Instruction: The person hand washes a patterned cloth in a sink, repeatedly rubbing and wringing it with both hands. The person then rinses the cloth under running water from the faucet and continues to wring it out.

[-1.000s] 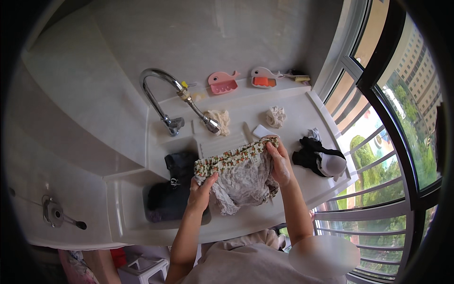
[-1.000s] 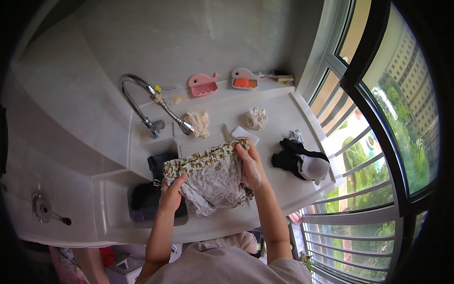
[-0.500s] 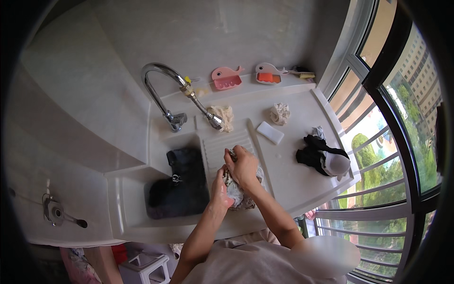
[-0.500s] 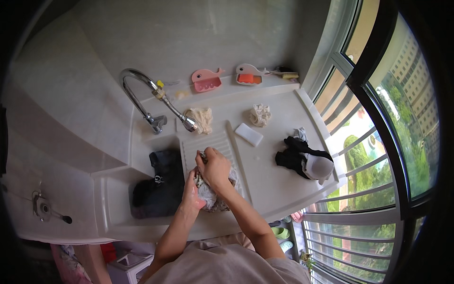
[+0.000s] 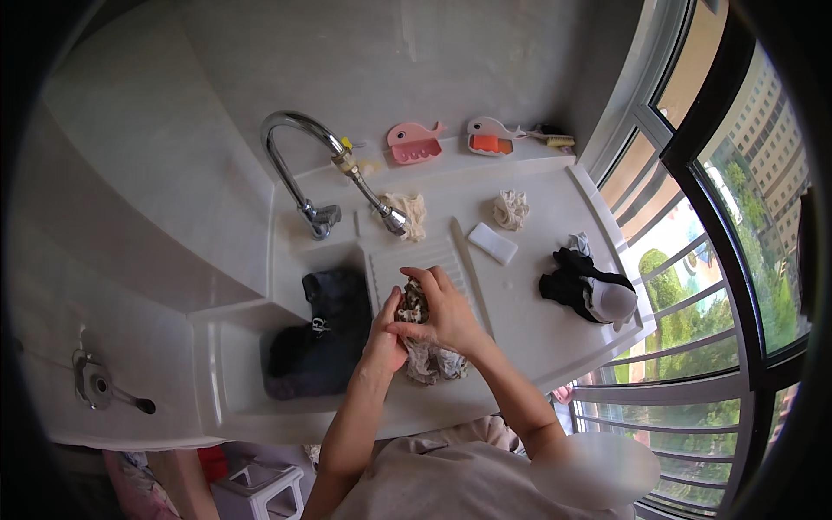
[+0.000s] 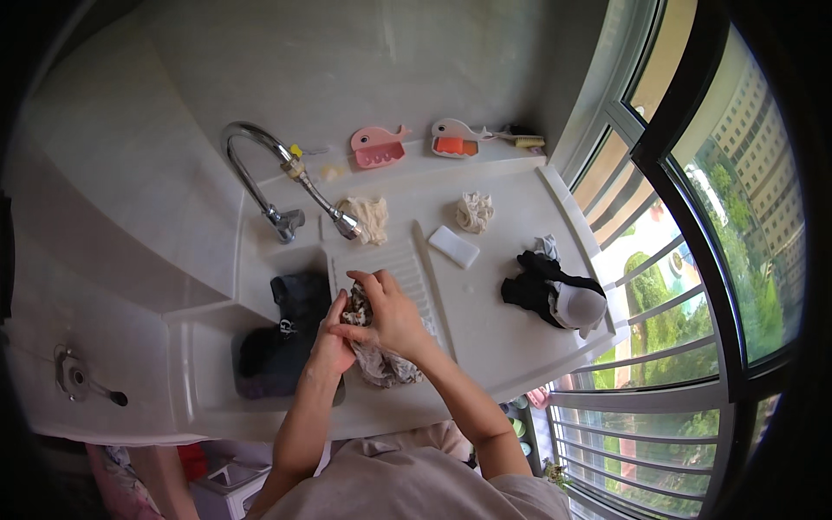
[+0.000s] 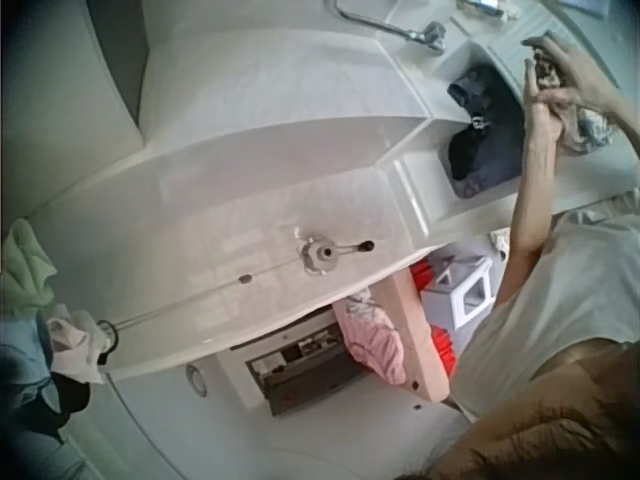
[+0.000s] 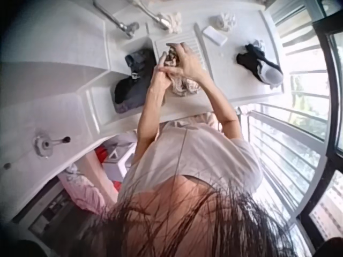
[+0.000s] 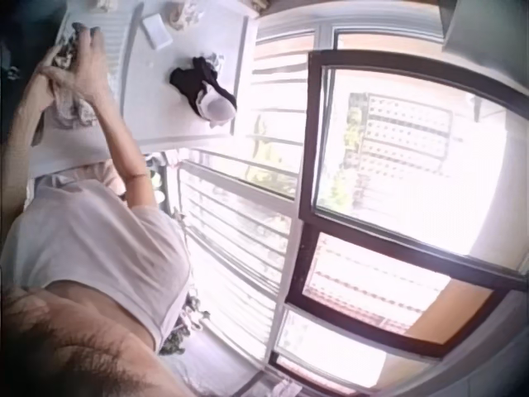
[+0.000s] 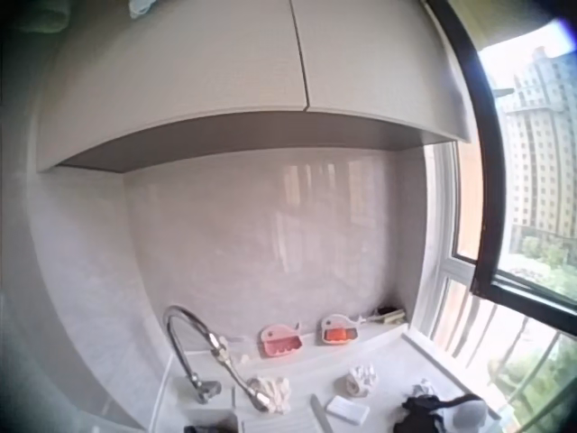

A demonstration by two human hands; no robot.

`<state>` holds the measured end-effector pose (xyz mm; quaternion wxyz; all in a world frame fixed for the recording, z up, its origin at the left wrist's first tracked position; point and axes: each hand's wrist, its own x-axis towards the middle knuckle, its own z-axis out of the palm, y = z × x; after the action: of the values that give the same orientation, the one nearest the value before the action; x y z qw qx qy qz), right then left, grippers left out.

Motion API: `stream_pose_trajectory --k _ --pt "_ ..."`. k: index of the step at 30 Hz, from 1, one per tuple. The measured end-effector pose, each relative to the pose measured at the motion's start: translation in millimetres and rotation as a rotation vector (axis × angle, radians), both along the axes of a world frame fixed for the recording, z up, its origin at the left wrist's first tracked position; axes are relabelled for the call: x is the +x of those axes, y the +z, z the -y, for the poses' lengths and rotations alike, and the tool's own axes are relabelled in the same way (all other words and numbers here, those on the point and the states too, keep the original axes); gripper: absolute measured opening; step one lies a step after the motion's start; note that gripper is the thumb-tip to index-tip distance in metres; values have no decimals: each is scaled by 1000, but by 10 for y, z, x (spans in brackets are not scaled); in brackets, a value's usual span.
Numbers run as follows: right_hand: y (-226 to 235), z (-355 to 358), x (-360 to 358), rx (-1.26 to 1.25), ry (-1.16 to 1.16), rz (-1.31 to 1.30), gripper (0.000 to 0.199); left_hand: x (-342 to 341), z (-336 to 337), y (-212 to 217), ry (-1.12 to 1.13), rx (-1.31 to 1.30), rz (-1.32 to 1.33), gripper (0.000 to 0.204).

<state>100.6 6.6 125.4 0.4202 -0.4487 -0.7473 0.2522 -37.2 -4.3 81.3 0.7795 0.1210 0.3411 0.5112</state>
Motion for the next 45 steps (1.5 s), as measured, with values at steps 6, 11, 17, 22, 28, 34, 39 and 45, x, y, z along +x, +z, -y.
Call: stream_pose_trajectory --k 6,11,17,22,28,34,39,45 --pt "116 -3 296 -260 132 44 51 -134 74 210 -99 741 -772 49" --pt "464 116 357 -682 166 -884 37 -200 114 -381 -408 631 -883 46" --pt "-93 -359 616 -635 64 -1166 38 -186 220 -472 138 163 140 46" --pt "-453 66 -57 -147 34 -279 39 -75 34 -466 144 18 305 53" --pt "-541 416 -492 69 -158 130 39 -40 -178 -1085 -184 159 482 38" --pt "-472 -72 -237 -151 -443 -65 39 302 104 -327 132 -186 165 42" --pt "-355 615 -532 84 -111 94 45 5 -33 -1042 -104 311 591 44" --pt "-535 -146 -234 66 -450 188 27 327 231 -525 37 -180 120 42"
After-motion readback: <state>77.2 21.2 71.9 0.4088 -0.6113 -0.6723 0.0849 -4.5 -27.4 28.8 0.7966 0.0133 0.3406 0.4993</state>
